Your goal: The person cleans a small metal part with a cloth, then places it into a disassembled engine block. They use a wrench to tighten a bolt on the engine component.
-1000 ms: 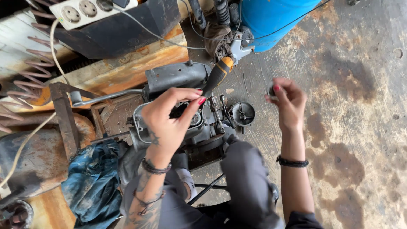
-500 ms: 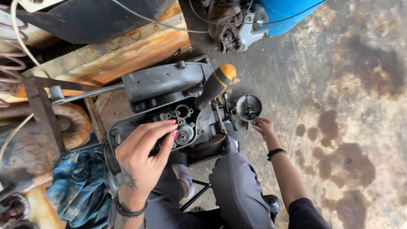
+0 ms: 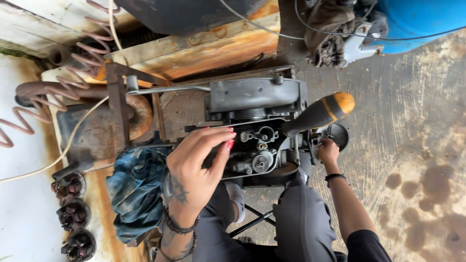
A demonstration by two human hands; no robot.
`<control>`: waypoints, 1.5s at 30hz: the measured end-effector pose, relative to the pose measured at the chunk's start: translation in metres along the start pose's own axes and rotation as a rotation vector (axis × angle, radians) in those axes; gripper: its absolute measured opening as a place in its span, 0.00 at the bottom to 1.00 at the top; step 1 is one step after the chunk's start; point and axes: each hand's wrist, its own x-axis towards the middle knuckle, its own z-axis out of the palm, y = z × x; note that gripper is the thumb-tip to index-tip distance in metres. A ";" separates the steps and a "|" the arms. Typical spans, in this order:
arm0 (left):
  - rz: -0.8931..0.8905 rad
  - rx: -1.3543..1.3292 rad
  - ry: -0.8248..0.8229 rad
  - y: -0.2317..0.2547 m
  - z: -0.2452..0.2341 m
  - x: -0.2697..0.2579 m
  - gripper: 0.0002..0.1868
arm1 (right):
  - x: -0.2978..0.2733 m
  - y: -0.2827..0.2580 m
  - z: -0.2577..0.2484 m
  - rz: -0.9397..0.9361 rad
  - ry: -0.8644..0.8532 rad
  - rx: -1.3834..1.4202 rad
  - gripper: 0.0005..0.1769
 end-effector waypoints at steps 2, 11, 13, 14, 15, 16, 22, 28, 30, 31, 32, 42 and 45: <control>0.036 0.011 -0.004 -0.005 0.003 -0.004 0.04 | -0.012 -0.029 -0.015 0.023 -0.071 -0.011 0.28; 0.174 0.049 -0.166 -0.009 0.011 -0.017 0.10 | -0.016 -0.023 -0.021 0.102 -0.059 0.010 0.28; 0.197 0.062 -0.221 -0.010 0.013 -0.019 0.11 | -0.015 -0.015 -0.019 0.085 -0.041 0.008 0.28; 0.202 0.077 -0.268 -0.012 0.015 -0.021 0.14 | -0.016 -0.014 -0.020 0.102 -0.030 0.033 0.26; 0.207 0.093 -0.314 -0.014 0.016 -0.023 0.18 | -0.017 -0.014 -0.021 0.118 -0.020 0.057 0.25; 0.208 0.091 -0.312 -0.015 0.017 -0.024 0.18 | -0.021 -0.017 -0.024 0.117 -0.017 0.055 0.25; 0.199 0.143 -0.316 -0.013 0.032 -0.029 0.17 | -0.061 -0.077 -0.077 0.109 0.274 0.467 0.13; 0.215 0.160 -0.280 -0.010 0.040 -0.028 0.14 | -0.081 -0.157 -0.161 -0.259 0.344 0.755 0.11; 0.195 0.075 -0.343 -0.012 0.031 -0.024 0.15 | -0.088 -0.186 -0.199 -0.375 0.383 0.898 0.08; 0.200 0.072 -0.335 -0.013 0.026 -0.023 0.15 | -0.101 -0.208 -0.226 -0.383 0.389 0.896 0.08; 0.182 0.056 -0.354 -0.015 0.020 -0.023 0.16 | -0.115 -0.229 -0.251 -0.442 0.382 0.920 0.06; 0.196 0.086 -0.307 -0.030 0.006 -0.036 0.09 | -0.238 -0.398 -0.397 -0.912 0.349 0.842 0.11; 0.225 0.100 -0.265 -0.028 0.011 -0.040 0.07 | -0.257 -0.413 -0.395 -0.931 0.393 0.883 0.08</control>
